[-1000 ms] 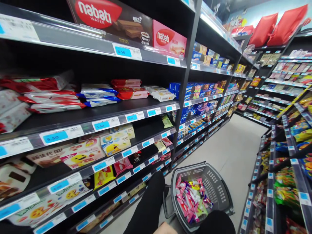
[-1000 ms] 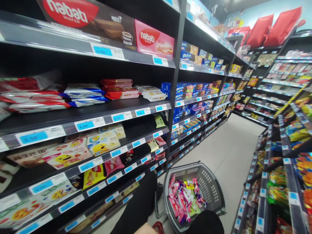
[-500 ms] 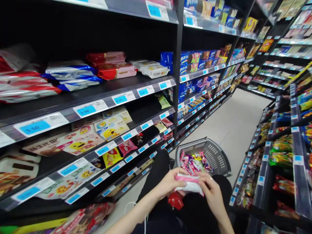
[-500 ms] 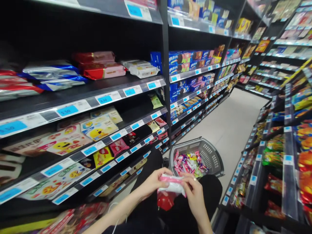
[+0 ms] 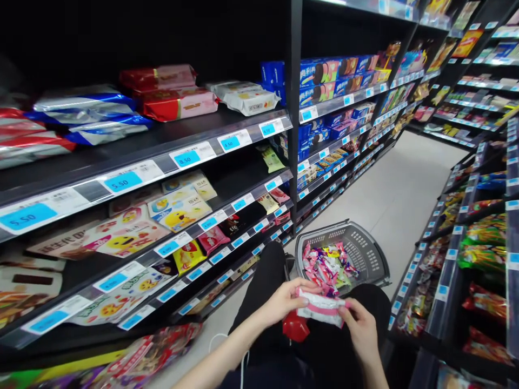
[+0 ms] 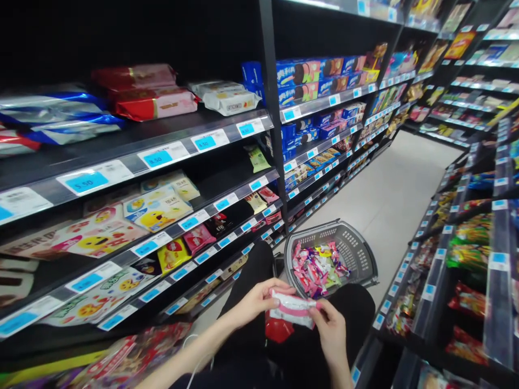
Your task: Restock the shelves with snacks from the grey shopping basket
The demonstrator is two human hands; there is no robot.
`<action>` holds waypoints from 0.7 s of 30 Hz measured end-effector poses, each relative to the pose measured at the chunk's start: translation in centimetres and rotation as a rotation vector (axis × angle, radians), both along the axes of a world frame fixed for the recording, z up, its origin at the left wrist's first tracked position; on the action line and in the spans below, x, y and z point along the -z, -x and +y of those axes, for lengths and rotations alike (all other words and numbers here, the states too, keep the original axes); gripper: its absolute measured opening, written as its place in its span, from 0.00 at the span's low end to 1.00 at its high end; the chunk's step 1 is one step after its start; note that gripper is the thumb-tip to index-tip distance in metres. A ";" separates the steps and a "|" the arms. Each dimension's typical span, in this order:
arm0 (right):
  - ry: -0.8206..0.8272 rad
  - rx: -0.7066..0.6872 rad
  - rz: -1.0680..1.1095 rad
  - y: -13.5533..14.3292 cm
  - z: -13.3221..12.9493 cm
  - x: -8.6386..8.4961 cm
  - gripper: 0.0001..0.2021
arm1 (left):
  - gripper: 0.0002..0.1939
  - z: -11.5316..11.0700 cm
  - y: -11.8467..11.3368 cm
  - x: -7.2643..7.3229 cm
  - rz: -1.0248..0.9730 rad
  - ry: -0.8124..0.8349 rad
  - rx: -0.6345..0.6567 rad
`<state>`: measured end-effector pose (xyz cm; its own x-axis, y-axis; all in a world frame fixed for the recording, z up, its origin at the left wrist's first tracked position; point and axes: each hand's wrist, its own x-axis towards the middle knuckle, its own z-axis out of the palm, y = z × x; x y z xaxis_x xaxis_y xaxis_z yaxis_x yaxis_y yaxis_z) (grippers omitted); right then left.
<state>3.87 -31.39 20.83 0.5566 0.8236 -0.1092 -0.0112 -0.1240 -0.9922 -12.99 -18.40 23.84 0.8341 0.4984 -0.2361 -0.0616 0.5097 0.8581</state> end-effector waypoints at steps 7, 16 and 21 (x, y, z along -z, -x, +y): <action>0.084 0.288 0.144 2.6 0.1 4.1 0.18 | 0.16 0.1 -1.6 4.3 0.207 0.159 -0.436; 0.127 -0.201 0.915 1.4 2.1 3.7 0.23 | 0.11 5.0 -2.4 1.4 0.008 -0.359 0.135; 0.144 0.161 0.411 -1.5 6.1 11.3 0.23 | 0.19 10.4 -2.2 6.0 0.354 -0.525 0.024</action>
